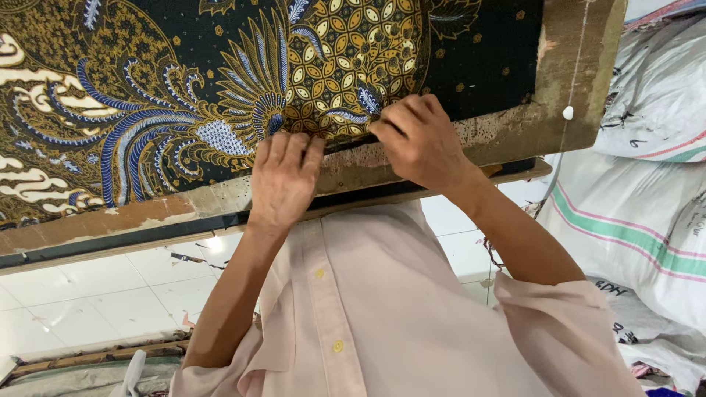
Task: The person repeatedly folds a large piece of patterned fabric on a wooden table. They align edges, smooth the surface, and fold the fabric in half multiple times, handling it by hand without tools.
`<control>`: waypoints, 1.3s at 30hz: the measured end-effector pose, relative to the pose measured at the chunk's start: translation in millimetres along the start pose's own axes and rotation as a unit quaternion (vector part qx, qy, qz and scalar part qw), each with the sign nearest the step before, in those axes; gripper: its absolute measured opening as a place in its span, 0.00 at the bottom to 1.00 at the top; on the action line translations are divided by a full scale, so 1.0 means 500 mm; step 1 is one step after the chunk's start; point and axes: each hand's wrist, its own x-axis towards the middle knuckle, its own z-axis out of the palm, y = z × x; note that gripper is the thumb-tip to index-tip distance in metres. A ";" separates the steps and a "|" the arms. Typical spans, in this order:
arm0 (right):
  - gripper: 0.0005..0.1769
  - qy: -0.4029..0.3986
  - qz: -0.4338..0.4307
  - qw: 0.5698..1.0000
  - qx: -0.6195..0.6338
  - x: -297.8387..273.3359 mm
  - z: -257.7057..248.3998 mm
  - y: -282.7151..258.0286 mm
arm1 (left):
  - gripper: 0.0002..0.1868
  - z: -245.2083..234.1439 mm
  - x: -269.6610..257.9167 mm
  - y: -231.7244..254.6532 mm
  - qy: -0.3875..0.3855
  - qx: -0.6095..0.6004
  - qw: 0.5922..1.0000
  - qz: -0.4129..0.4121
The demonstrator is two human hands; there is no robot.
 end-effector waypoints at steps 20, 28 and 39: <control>0.14 0.002 0.030 0.999 0.012 -0.004 0.008 -0.009 | 0.20 -0.014 -0.081 -0.047 0.052 -0.093 0.990 -0.093; 0.12 0.021 0.015 1.000 -0.013 -0.014 0.007 -0.022 | 0.15 -0.007 -0.095 -0.058 0.051 -0.037 0.998 -0.020; 0.35 0.004 0.082 0.993 -0.086 0.193 0.095 -0.063 | 0.17 -0.051 -0.068 -0.039 0.024 -0.058 0.997 -0.042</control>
